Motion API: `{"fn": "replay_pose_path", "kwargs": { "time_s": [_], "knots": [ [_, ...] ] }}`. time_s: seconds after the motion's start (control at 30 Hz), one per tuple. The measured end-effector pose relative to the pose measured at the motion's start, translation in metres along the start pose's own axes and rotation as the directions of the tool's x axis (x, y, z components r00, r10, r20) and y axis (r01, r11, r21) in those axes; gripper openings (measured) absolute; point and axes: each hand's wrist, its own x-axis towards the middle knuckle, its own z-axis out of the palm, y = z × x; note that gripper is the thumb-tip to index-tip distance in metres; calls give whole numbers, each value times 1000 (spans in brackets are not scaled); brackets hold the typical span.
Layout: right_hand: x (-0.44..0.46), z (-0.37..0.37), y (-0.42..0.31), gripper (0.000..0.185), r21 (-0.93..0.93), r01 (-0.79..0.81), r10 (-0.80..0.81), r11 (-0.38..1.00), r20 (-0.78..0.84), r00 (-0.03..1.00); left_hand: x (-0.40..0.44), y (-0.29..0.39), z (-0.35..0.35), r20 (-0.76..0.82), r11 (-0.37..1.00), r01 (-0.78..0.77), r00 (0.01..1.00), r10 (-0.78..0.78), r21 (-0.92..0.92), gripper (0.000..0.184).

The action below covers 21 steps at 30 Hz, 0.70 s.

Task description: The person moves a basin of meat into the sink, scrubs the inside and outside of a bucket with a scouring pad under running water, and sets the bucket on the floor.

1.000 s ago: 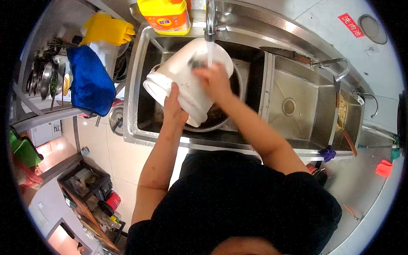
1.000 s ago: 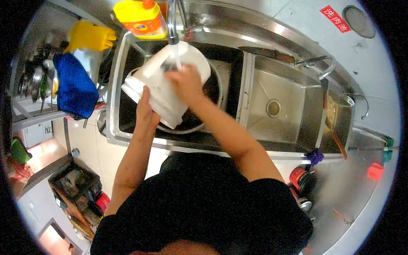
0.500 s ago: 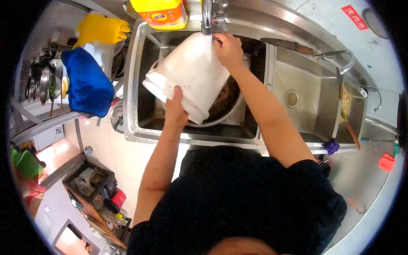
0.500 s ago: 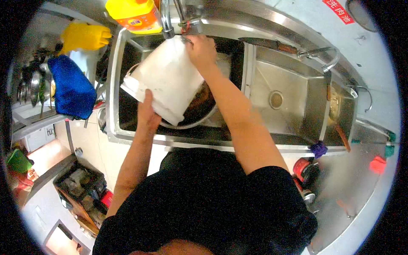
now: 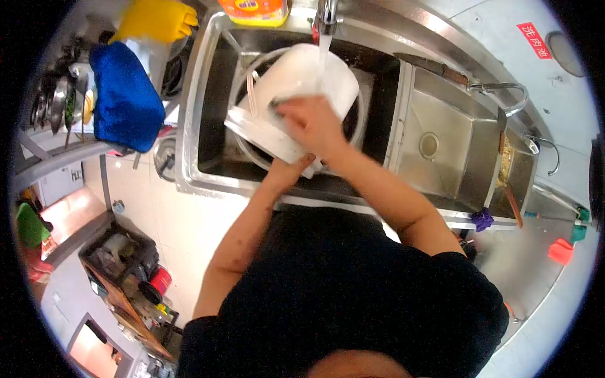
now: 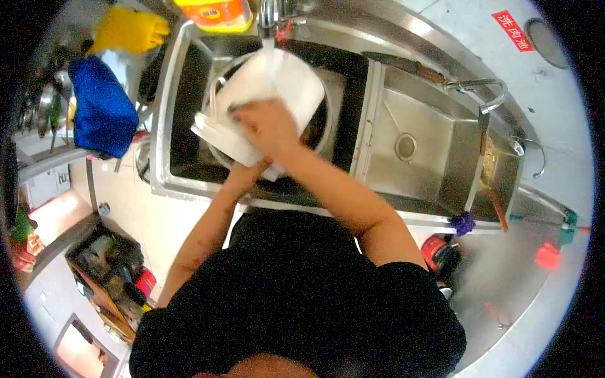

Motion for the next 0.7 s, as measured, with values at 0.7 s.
{"fn": "replay_pose_path", "kwargs": {
  "time_s": [0.7],
  "knots": [
    [56,-40,23,18,96,-240,258,966,-369,893,58,101,30,-33,636,-66,997,64,-769,64]
  ]
}}
